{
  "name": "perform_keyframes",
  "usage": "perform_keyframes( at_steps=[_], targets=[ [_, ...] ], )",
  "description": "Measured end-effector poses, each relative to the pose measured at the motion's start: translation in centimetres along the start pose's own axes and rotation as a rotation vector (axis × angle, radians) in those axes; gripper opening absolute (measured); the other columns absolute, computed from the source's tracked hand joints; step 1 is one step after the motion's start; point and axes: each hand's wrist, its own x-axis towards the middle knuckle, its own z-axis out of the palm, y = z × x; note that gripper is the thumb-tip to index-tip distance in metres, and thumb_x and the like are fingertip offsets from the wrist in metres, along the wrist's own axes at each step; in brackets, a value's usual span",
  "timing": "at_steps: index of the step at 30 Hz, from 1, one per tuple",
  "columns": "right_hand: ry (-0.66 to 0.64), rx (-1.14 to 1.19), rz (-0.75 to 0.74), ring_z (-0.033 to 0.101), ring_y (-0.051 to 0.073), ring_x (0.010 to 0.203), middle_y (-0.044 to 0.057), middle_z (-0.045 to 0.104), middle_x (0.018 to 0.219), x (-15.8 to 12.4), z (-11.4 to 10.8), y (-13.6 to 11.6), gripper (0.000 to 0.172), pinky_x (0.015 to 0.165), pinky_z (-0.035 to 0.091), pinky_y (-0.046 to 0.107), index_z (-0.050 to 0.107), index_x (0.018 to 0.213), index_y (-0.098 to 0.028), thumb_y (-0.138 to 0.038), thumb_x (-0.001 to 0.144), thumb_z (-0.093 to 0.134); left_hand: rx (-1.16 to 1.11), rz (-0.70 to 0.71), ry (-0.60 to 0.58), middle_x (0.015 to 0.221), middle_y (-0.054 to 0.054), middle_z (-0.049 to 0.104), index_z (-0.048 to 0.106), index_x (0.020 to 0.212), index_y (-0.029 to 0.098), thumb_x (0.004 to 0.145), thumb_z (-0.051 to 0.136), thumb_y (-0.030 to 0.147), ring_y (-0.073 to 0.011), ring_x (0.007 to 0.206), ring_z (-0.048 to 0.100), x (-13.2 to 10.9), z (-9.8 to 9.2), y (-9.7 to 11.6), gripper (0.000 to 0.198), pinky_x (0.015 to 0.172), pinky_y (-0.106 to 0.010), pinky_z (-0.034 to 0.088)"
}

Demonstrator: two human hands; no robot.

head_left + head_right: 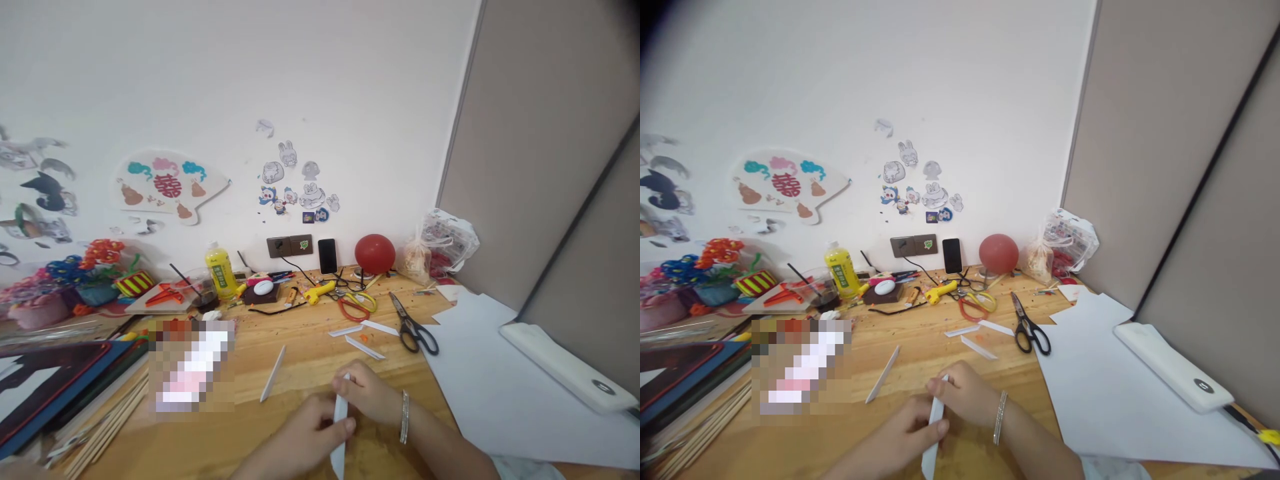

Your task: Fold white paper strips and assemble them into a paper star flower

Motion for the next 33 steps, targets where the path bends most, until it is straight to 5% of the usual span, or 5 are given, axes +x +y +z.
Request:
perform_keyframes(
  at_steps=[12, 18, 25, 33],
  targets=[
    [-0.058, 0.010, -0.004, 0.028, 0.008, 0.047, -0.005, 0.031, 0.048, 0.0, 0.2, 0.4, 0.057, 0.042, 0.020, 0.021, 0.034, 0.047, -0.018, -0.066, 0.078, 0.031, 0.007, 0.074, 0.045, 0.060, 0.002, 0.046, 0.053, 0.063, 0.014, 0.081, 0.038, 0.053, -0.0109, 0.057, 0.042, 0.1, 0.4, -0.5, 0.046, 0.056, -0.020, 0.035],
    [0.056, 0.012, -0.051, 0.033, 0.009, 0.049, -0.005, 0.033, 0.050, 0.1, 0.1, 0.4, 0.057, 0.046, 0.024, 0.021, 0.035, 0.049, -0.018, -0.068, 0.077, 0.030, -0.058, 0.032, 0.135, 0.055, 0.001, 0.047, 0.050, 0.058, 0.014, 0.080, 0.036, 0.058, -0.0114, 0.053, 0.044, 0.6, 0.6, -1.5, 0.051, 0.055, -0.022, 0.036],
    [0.293, -0.263, -0.047, 0.037, 0.010, 0.053, -0.005, 0.036, 0.053, 0.3, -0.5, -0.4, 0.039, 0.052, 0.027, 0.023, 0.042, 0.052, -0.017, -0.039, 0.084, 0.044, -0.015, -0.038, 0.385, 0.056, 0.001, 0.043, 0.040, 0.053, 0.017, 0.077, 0.036, 0.059, -0.0128, 0.056, 0.040, 1.2, 0.3, -1.4, 0.048, 0.056, -0.023, 0.035],
    [0.376, -0.088, 0.037, 0.049, 0.014, 0.067, 0.000, 0.055, 0.070, 0.4, -0.3, -0.6, 0.011, 0.061, 0.038, 0.025, 0.060, 0.081, -0.017, -0.023, 0.077, 0.051, 0.119, -0.098, 0.454, 0.060, -0.001, 0.044, 0.038, 0.055, 0.018, 0.079, 0.032, 0.049, -0.0150, 0.058, 0.042, 1.4, 0.2, -2.1, 0.039, 0.058, -0.026, 0.035]
  ],
)
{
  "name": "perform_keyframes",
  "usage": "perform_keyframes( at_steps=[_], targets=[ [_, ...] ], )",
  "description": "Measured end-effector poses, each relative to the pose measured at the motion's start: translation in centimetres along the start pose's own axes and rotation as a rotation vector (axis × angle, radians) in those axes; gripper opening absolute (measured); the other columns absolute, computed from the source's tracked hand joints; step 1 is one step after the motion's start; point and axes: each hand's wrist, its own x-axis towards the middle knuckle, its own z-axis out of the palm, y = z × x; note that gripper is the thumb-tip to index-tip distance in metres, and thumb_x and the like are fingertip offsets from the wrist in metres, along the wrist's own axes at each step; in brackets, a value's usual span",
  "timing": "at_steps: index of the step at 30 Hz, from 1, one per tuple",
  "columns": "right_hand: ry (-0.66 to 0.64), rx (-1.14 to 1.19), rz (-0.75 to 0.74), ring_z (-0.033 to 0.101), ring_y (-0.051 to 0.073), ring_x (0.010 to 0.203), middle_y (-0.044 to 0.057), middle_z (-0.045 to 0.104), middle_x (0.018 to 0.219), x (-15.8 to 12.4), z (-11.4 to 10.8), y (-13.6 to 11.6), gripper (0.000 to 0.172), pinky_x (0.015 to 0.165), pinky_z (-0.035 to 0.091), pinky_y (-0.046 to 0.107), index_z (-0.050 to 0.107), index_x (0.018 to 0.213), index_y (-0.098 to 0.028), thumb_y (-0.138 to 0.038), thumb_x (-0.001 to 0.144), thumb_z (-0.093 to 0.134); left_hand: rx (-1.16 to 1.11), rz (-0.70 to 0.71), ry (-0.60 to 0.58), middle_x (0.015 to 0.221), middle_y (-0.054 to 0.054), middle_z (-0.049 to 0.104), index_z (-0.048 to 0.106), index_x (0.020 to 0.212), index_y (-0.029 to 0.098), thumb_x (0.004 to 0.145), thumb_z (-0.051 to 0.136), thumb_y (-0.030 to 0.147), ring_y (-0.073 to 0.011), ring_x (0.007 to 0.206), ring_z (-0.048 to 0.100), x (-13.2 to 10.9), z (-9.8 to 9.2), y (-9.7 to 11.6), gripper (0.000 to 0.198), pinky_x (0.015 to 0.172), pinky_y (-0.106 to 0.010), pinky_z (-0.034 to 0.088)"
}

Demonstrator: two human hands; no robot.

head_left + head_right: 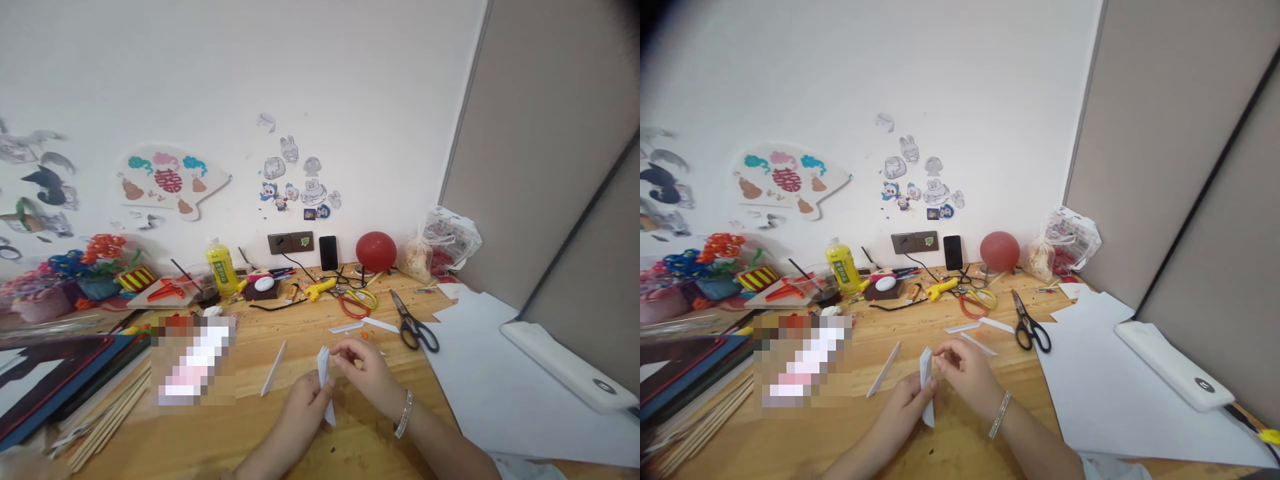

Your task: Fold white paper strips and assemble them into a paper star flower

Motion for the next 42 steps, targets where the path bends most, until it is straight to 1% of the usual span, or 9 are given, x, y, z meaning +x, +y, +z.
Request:
perform_keyframes(
  at_steps=[7, 10, 13, 17, 22, 26, 33, 38, 42],
  targets=[
    [-0.136, 0.191, 0.099, 0.049, 0.013, 0.066, -0.001, 0.052, 0.070, 0.0, 0.4, 0.9, 0.010, 0.062, 0.040, 0.025, 0.057, 0.078, -0.016, -0.023, 0.071, 0.060, 0.015, 0.070, -0.021, 0.066, -0.004, 0.055, 0.049, 0.060, 0.016, 0.083, 0.032, 0.041, -0.0164, 0.064, 0.051, -0.2, 0.1, 0.1, 0.037, 0.062, -0.025, 0.038],
    [-0.221, 0.166, 0.065, 0.049, 0.014, 0.070, 0.000, 0.054, 0.075, 0.0, 0.5, 0.9, 0.018, 0.064, 0.041, 0.025, 0.058, 0.084, -0.017, -0.026, 0.070, 0.064, 0.028, 0.077, -0.015, 0.069, -0.005, 0.058, 0.053, 0.064, 0.015, 0.082, 0.033, 0.034, -0.0171, 0.066, 0.053, -0.3, 0.0, 0.2, 0.033, 0.063, -0.025, 0.039],
    [-0.264, 0.121, -0.016, 0.049, 0.014, 0.069, 0.000, 0.052, 0.073, 0.1, 0.5, 0.8, 0.013, 0.063, 0.039, 0.025, 0.059, 0.075, -0.016, -0.027, 0.071, 0.063, 0.053, 0.089, -0.038, 0.071, -0.006, 0.060, 0.056, 0.066, 0.014, 0.081, 0.034, 0.027, -0.0170, 0.067, 0.054, -0.4, -0.1, 0.3, 0.030, 0.065, -0.025, 0.040],
    [-0.222, 0.128, -0.043, 0.048, 0.013, 0.065, -0.002, 0.050, 0.065, 0.3, 0.6, 0.8, 0.013, 0.060, 0.038, 0.024, 0.059, 0.065, -0.015, -0.025, 0.068, 0.066, 0.110, 0.083, -0.058, 0.072, -0.006, 0.062, 0.058, 0.067, 0.014, 0.081, 0.036, 0.024, -0.0177, 0.068, 0.055, -0.4, -0.1, 0.3, 0.027, 0.064, -0.025, 0.040],
    [-0.079, 0.194, 0.078, 0.049, 0.013, 0.063, -0.002, 0.050, 0.062, 0.5, 0.6, 1.2, 0.014, 0.059, 0.038, 0.024, 0.057, 0.059, -0.015, -0.023, 0.064, 0.067, 0.082, 0.125, 0.015, 0.074, -0.006, 0.059, 0.055, 0.071, 0.015, 0.082, 0.040, 0.033, -0.0191, 0.072, 0.054, -0.3, -0.2, 0.6, 0.026, 0.067, -0.027, 0.040],
    [-0.106, 0.381, 0.161, 0.050, 0.013, 0.064, -0.001, 0.053, 0.064, 0.6, 0.4, 1.4, 0.020, 0.061, 0.040, 0.025, 0.058, 0.059, -0.014, -0.030, 0.062, 0.069, 0.035, 0.169, 0.040, 0.073, -0.006, 0.055, 0.051, 0.067, 0.017, 0.085, 0.035, 0.039, -0.0187, 0.072, 0.052, -0.2, -0.3, 0.9, 0.033, 0.068, -0.028, 0.040],
    [-0.067, 0.638, 0.372, 0.052, 0.012, 0.059, -0.003, 0.057, 0.059, 0.1, 1.1, 0.5, 0.029, 0.062, 0.040, 0.025, 0.058, 0.061, -0.015, -0.038, 0.055, 0.074, -0.091, 0.154, 0.076, 0.079, -0.007, 0.059, 0.055, 0.074, 0.017, 0.085, 0.034, 0.041, -0.0202, 0.078, 0.053, 0.2, -0.2, 0.5, 0.034, 0.074, -0.030, 0.040],
    [-0.018, 0.538, 0.330, 0.050, 0.012, 0.057, -0.003, 0.056, 0.057, 0.1, 1.3, 0.2, 0.027, 0.058, 0.038, 0.024, 0.057, 0.061, -0.015, -0.036, 0.057, 0.073, -0.067, 0.102, 0.117, 0.063, -0.002, 0.053, 0.050, 0.062, 0.018, 0.084, 0.035, 0.044, -0.0175, 0.063, 0.049, 0.3, 0.1, 0.0, 0.037, 0.061, -0.027, 0.040],
    [0.040, 0.510, 0.297, 0.048, 0.011, 0.056, -0.004, 0.053, 0.056, 0.1, 1.7, 0.6, 0.027, 0.055, 0.037, 0.023, 0.054, 0.061, -0.015, -0.036, 0.058, 0.072, -0.074, 0.068, 0.127, 0.062, -0.002, 0.052, 0.048, 0.061, 0.018, 0.084, 0.034, 0.043, -0.0172, 0.062, 0.049, 0.2, 0.4, -0.2, 0.036, 0.060, -0.027, 0.040]
  ],
)
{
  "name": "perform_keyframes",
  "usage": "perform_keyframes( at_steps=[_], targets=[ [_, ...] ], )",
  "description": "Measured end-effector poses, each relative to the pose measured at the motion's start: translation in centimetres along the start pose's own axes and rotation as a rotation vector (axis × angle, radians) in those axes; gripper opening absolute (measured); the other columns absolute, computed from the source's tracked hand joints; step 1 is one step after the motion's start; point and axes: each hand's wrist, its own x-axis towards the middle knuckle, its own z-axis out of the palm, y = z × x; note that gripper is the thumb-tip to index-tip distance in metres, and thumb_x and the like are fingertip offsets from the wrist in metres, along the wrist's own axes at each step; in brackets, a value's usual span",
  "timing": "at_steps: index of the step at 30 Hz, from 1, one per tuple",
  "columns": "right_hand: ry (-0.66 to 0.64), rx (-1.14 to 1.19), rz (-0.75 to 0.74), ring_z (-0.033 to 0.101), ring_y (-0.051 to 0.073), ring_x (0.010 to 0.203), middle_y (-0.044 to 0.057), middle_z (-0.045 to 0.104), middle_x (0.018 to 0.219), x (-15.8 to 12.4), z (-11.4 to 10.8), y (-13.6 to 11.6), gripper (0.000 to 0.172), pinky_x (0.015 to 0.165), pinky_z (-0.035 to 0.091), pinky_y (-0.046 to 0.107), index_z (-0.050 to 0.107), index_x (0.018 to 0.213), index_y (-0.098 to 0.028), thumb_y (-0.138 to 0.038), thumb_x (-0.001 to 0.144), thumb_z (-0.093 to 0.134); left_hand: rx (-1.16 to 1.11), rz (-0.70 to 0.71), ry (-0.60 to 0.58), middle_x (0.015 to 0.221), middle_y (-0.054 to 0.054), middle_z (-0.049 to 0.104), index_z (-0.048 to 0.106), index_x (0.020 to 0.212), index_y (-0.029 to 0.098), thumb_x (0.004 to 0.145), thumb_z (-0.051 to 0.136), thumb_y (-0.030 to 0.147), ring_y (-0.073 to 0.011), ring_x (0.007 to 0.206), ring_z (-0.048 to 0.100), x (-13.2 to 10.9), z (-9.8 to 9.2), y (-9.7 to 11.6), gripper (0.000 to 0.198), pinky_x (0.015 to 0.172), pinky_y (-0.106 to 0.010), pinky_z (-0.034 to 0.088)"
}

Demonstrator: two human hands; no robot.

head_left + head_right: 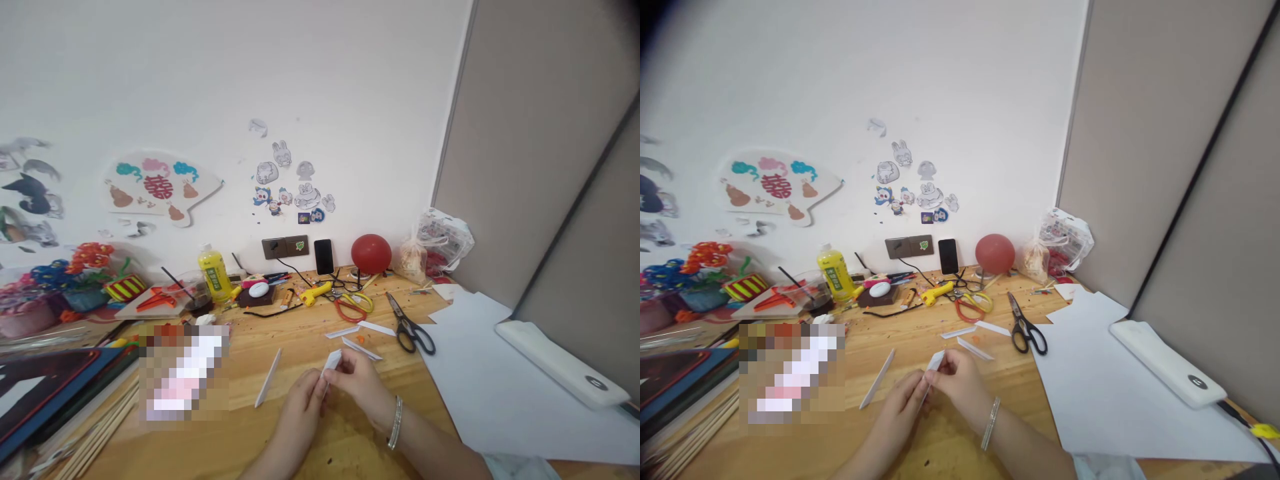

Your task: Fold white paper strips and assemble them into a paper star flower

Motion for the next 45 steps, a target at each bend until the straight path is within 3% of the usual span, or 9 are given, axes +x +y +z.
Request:
perform_keyframes(
  at_steps=[7, 21, 28, 33, 40, 45],
  targets=[
    [0.048, 0.078, -0.004, 0.049, 0.011, 0.055, -0.003, 0.053, 0.056, -0.01, 0.20, 0.19, 0.032, 0.055, 0.039, 0.024, 0.054, 0.061, -0.016, -0.043, 0.059, 0.071, -0.050, 0.011, -0.005, 0.074, -0.004, 0.057, 0.053, 0.072, 0.018, 0.084, 0.036, 0.043, -0.0185, 0.073, 0.050, 0.06, 0.11, 0.46, 0.033, 0.069, -0.028, 0.042],
    [0.021, 0.073, 0.000, 0.048, 0.011, 0.047, -0.005, 0.050, 0.050, -0.40, 0.48, -0.40, 0.024, 0.048, 0.039, 0.023, 0.049, 0.057, -0.017, -0.033, 0.062, 0.066, -0.123, 0.008, -0.010, 0.062, -0.001, 0.050, 0.045, 0.062, 0.018, 0.083, 0.032, 0.047, -0.0160, 0.062, 0.046, -0.25, 0.63, 0.71, 0.038, 0.060, -0.026, 0.039],
    [0.110, -0.213, -0.083, 0.046, 0.011, 0.054, -0.004, 0.050, 0.054, -0.21, 0.27, 0.24, 0.010, 0.052, 0.036, 0.023, 0.049, 0.057, -0.017, -0.019, 0.063, 0.057, -0.104, -0.030, -0.033, 0.060, -0.001, 0.048, 0.043, 0.060, 0.019, 0.081, 0.034, 0.048, -0.0156, 0.060, 0.044, -0.08, 0.49, 0.28, 0.038, 0.058, -0.025, 0.037],
    [0.093, -0.373, -0.170, 0.043, 0.010, 0.053, -0.004, 0.047, 0.053, -0.27, 0.00, 0.48, 0.012, 0.051, 0.033, 0.022, 0.049, 0.055, -0.017, -0.018, 0.066, 0.053, -0.089, -0.053, -0.060, 0.058, 0.001, 0.046, 0.041, 0.059, 0.020, 0.081, 0.034, 0.049, -0.0145, 0.057, 0.042, -0.08, 0.60, -0.11, 0.037, 0.057, -0.024, 0.035],
    [0.003, -0.158, -0.019, 0.044, 0.008, 0.040, -0.008, 0.044, 0.043, -0.15, 0.04, 0.44, 0.014, 0.040, 0.033, 0.020, 0.042, 0.055, -0.019, -0.022, 0.066, 0.050, -0.237, -0.053, -0.202, 0.061, 0.000, 0.049, 0.049, 0.063, 0.016, 0.080, 0.036, 0.055, -0.0139, 0.060, 0.045, 0.08, 0.30, 0.23, 0.044, 0.060, -0.024, 0.037],
    [-0.052, -0.109, -0.056, 0.043, 0.008, 0.044, -0.007, 0.042, 0.046, -0.27, -0.11, -0.10, 0.014, 0.045, 0.034, 0.021, 0.042, 0.054, -0.019, -0.022, 0.065, 0.050, -0.285, -0.079, -0.173, 0.058, 0.001, 0.046, 0.047, 0.061, 0.017, 0.077, 0.038, 0.058, -0.0126, 0.056, 0.043, -0.16, 0.47, 0.31, 0.046, 0.056, -0.023, 0.036]
  ],
)
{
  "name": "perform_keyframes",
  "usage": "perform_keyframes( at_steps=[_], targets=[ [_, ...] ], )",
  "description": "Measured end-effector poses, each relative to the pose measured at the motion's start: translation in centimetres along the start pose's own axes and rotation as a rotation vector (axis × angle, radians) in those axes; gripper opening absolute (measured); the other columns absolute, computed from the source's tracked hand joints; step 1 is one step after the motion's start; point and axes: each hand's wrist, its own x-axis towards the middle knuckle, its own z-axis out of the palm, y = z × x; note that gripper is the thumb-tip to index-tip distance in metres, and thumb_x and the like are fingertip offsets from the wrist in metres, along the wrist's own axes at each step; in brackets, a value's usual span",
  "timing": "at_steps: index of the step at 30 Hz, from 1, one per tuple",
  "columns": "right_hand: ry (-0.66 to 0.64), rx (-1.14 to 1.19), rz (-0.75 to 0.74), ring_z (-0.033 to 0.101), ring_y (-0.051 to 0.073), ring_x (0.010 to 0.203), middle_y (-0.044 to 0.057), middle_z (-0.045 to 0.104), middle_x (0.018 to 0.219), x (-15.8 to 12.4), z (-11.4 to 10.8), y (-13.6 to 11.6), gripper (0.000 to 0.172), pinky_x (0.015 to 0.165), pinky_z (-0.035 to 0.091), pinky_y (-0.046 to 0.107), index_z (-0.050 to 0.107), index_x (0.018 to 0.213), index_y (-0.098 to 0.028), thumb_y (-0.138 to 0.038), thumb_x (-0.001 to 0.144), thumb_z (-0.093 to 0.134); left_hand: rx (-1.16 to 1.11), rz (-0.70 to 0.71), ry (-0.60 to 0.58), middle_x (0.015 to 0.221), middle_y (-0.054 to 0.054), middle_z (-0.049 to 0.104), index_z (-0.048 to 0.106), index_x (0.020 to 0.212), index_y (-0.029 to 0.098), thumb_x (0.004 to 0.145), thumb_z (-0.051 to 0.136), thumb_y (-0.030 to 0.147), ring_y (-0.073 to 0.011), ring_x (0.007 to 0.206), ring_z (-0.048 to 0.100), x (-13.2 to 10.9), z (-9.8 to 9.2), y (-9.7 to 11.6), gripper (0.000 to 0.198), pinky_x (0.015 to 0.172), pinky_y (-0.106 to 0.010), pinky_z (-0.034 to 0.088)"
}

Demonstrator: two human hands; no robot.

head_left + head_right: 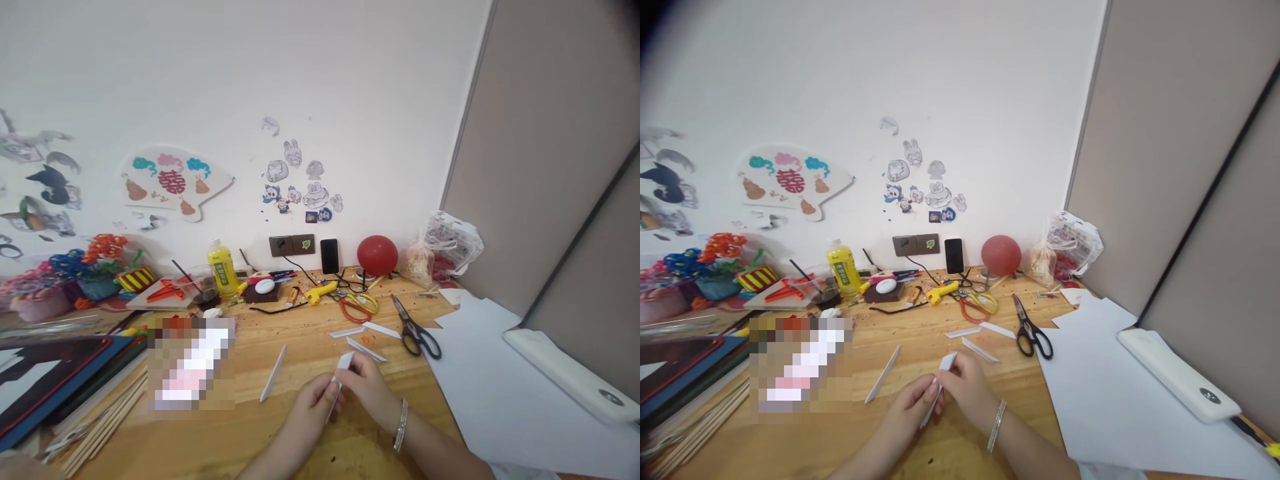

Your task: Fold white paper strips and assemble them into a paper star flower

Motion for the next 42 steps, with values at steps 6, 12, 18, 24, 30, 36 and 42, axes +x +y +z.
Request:
perform_keyframes(
  at_steps=[6, 12, 18, 24, 30, 36, 42],
  targets=[
    [0.048, -0.199, -0.048, 0.038, 0.009, 0.050, -0.006, 0.040, 0.049, -0.3, 0.0, -0.2, 0.017, 0.048, 0.029, 0.021, 0.041, 0.052, -0.019, -0.019, 0.066, 0.050, 0.109, 0.005, 0.042, 0.057, 0.002, 0.042, 0.042, 0.059, 0.019, 0.077, 0.035, 0.061, -0.0131, 0.057, 0.040, -0.1, -0.2, 0.2, 0.046, 0.055, -0.023, 0.035],
    [0.021, -0.294, -0.104, 0.040, 0.010, 0.051, -0.005, 0.044, 0.051, -0.3, 0.1, 0.5, 0.020, 0.050, 0.030, 0.022, 0.042, 0.052, -0.018, -0.019, 0.072, 0.047, 0.166, 0.042, 0.049, 0.059, 0.001, 0.044, 0.044, 0.061, 0.019, 0.080, 0.034, 0.054, -0.0144, 0.059, 0.041, 0.0, -0.4, 0.3, 0.041, 0.056, -0.024, 0.035],
    [0.010, -0.382, -0.142, 0.044, 0.012, 0.056, -0.003, 0.048, 0.056, -0.2, -0.1, 0.7, 0.021, 0.053, 0.032, 0.023, 0.046, 0.056, -0.018, -0.023, 0.077, 0.046, 0.354, 0.098, 0.145, 0.064, -0.003, 0.054, 0.050, 0.062, 0.019, 0.083, 0.034, 0.041, -0.0183, 0.065, 0.047, -0.2, -0.6, 0.5, 0.034, 0.065, -0.028, 0.038],
    [-0.036, -0.502, -0.210, 0.050, 0.014, 0.063, 0.001, 0.057, 0.065, 0.1, -0.5, 1.3, 0.025, 0.058, 0.034, 0.024, 0.057, 0.065, -0.017, -0.031, 0.083, 0.046, 0.404, 0.068, 0.194, 0.066, -0.005, 0.056, 0.052, 0.064, 0.019, 0.083, 0.034, 0.038, -0.0198, 0.066, 0.049, 0.1, -0.9, 0.2, 0.032, 0.064, -0.029, 0.038],
    [-0.091, -0.429, -0.275, 0.046, 0.012, 0.056, -0.002, 0.049, 0.055, -0.3, -0.6, 0.5, 0.033, 0.055, 0.032, 0.023, 0.050, 0.054, -0.018, -0.030, 0.084, 0.042, 0.192, 0.056, 0.123, 0.058, 0.001, 0.044, 0.042, 0.058, 0.019, 0.080, 0.036, 0.049, -0.0153, 0.058, 0.041, -0.1, -0.2, 0.1, 0.038, 0.058, -0.026, 0.035],
    [-0.049, -0.568, -0.439, 0.039, 0.010, 0.052, -0.003, 0.037, 0.052, -0.9, -0.6, -0.7, 0.038, 0.052, 0.028, 0.023, 0.038, 0.047, -0.018, -0.032, 0.083, 0.038, -0.041, -0.015, 0.002, 0.055, 0.004, 0.036, 0.037, 0.057, 0.019, 0.075, 0.036, 0.063, -0.0116, 0.053, 0.035, -0.6, 0.5, 0.1, 0.047, 0.052, -0.022, 0.031],
    [-0.101, -0.369, -0.377, 0.039, 0.010, 0.051, -0.003, 0.038, 0.052, -1.2, -0.6, -0.2, 0.048, 0.052, 0.032, 0.022, 0.041, 0.050, -0.018, -0.046, 0.087, 0.032, 0.135, 0.059, 0.059, 0.058, 0.002, 0.040, 0.039, 0.057, 0.019, 0.080, 0.036, 0.055, -0.0139, 0.059, 0.039, -0.9, 0.1, 0.9, 0.043, 0.057, -0.024, 0.032]
  ],
)
